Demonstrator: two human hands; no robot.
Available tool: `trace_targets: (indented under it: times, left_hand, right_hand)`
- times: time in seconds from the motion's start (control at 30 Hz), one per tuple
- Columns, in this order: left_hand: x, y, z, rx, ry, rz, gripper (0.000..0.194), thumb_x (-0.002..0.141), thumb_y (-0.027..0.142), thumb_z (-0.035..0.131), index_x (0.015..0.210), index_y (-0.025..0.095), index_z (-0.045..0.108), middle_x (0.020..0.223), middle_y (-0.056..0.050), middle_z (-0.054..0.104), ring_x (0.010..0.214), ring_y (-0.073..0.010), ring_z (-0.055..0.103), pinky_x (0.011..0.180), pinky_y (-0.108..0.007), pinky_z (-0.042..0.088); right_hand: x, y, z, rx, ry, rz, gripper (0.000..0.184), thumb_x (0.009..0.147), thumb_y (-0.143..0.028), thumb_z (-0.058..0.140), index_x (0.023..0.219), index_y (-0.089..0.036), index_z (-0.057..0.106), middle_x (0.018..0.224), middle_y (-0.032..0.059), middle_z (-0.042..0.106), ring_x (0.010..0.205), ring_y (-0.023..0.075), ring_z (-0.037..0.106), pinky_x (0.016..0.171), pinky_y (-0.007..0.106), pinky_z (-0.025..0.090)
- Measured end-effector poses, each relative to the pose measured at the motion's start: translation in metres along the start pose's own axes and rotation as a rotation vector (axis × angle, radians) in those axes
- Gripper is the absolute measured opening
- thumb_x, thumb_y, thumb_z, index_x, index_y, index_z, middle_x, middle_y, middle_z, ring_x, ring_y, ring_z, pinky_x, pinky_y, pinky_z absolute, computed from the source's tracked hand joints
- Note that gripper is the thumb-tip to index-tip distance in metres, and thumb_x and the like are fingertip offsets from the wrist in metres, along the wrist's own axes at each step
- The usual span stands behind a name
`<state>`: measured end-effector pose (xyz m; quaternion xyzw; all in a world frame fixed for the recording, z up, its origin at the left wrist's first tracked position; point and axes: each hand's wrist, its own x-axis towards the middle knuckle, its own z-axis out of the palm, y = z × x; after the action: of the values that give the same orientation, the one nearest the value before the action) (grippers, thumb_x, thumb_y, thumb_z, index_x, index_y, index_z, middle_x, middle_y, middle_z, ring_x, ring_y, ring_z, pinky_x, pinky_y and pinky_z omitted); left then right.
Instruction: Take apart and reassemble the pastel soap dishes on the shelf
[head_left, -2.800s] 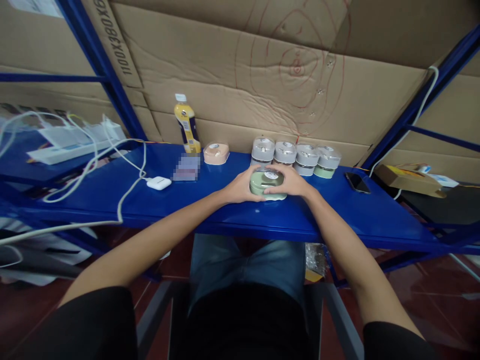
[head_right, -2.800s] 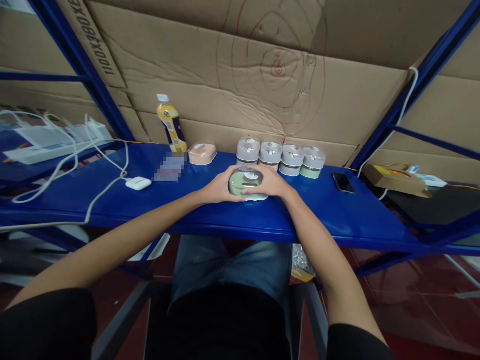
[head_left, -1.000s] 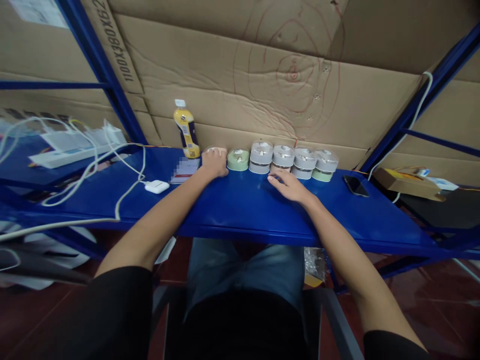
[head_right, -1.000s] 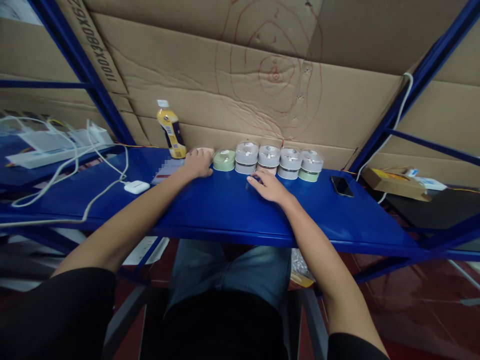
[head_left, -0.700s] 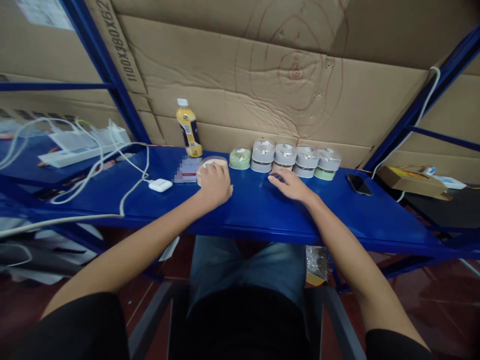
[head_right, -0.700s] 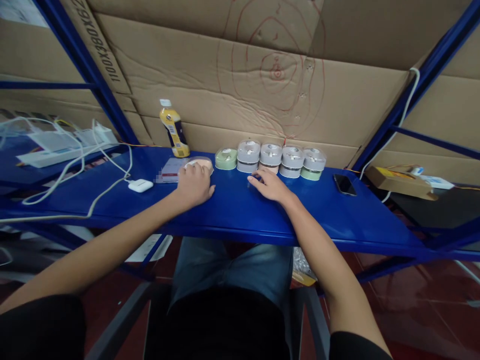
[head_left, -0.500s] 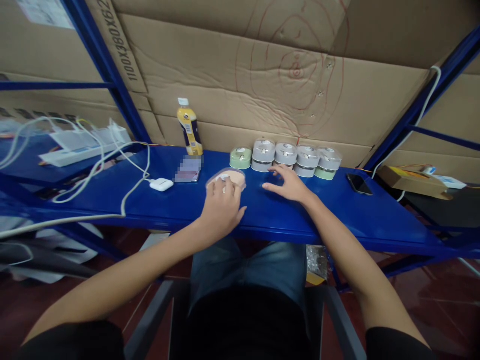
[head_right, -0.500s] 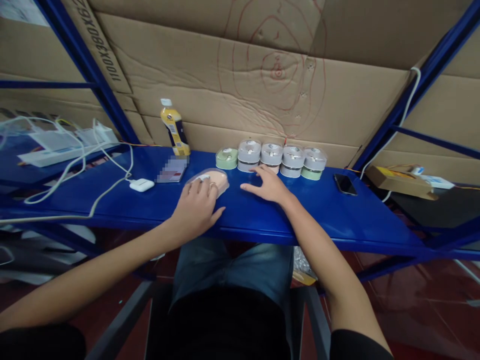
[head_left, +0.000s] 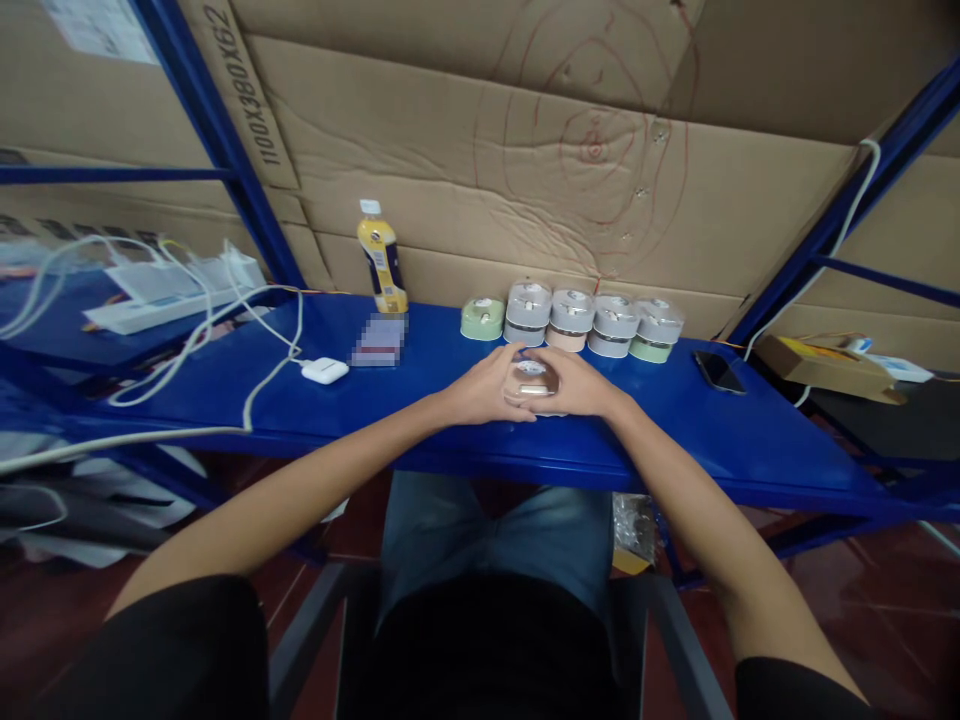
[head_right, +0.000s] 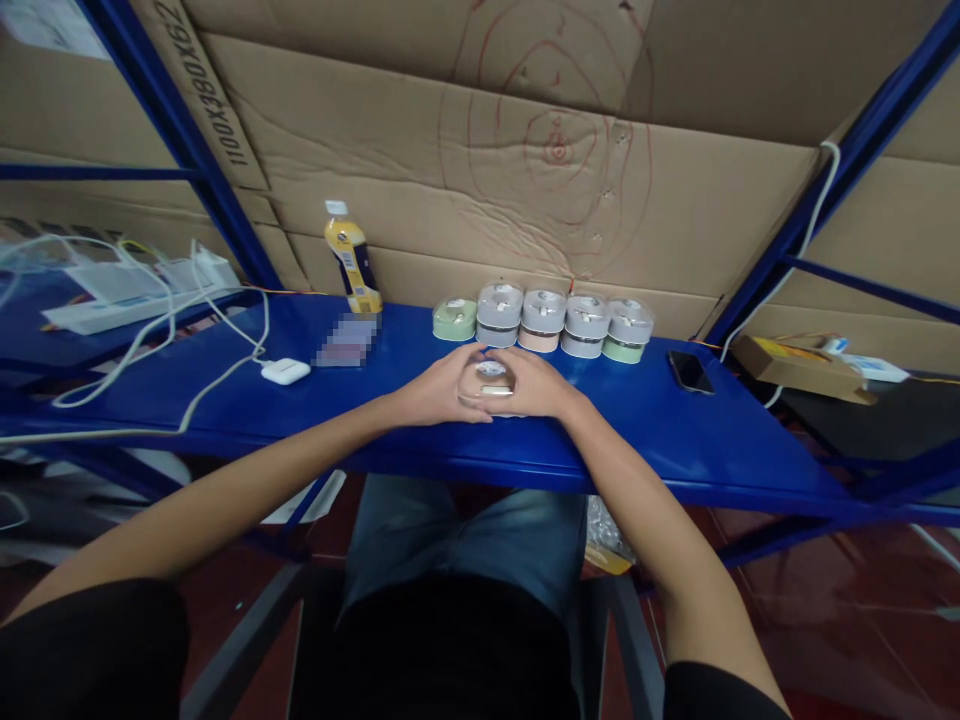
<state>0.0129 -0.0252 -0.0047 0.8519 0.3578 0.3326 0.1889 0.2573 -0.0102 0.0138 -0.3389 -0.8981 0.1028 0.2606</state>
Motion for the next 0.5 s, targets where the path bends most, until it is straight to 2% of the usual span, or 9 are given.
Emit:
trace_targets:
  times: [0.2,0.33,0.4,0.5]
  left_hand:
    - [0.015,-0.013,0.004,-0.087,-0.001,-0.002,0.113,0.071,0.059,0.099,0.164,0.021,0.046,0.152,-0.02,0.067,0.139,-0.043,0.067,0.119,-0.061,0.054]
    - [0.011,-0.012,0.003,-0.017,0.01,0.03,0.109,0.078,0.054,0.094,0.168,0.02,0.043,0.159,-0.022,0.06,0.146,-0.0434,0.06,0.124,-0.063,0.049]
    - [0.006,-0.01,0.0,0.052,-0.011,0.069,0.091,0.085,0.05,0.089,0.163,0.021,0.054,0.153,-0.019,0.062,0.145,-0.0419,0.058,0.126,-0.063,0.047]
    - [-0.001,-0.008,-0.004,0.13,-0.037,0.109,0.056,0.091,0.045,0.082,0.142,0.022,0.076,0.138,-0.015,0.062,0.138,-0.0381,0.06,0.125,-0.061,0.049]
  right_hand:
    - [-0.002,0.025,-0.012,0.119,0.076,0.054,0.084,0.077,-0.071,0.091,0.146,-0.025,0.072,0.146,0.0145,0.077,0.133,0.0411,0.074,0.115,0.061,0.059]
    - [-0.006,0.038,-0.025,0.106,0.186,0.184,0.087,0.077,-0.075,0.088,0.146,-0.024,0.072,0.139,0.0152,0.079,0.123,0.0427,0.076,0.109,0.063,0.061]
    - [-0.008,0.045,-0.033,0.096,0.285,0.262,0.088,0.08,-0.078,0.084,0.147,-0.023,0.07,0.135,0.0168,0.08,0.119,0.0438,0.076,0.107,0.065,0.061]
    - [-0.01,0.052,-0.042,0.085,0.408,0.346,0.09,0.079,-0.081,0.081,0.146,-0.022,0.069,0.134,0.0186,0.079,0.121,0.0455,0.074,0.107,0.066,0.06]
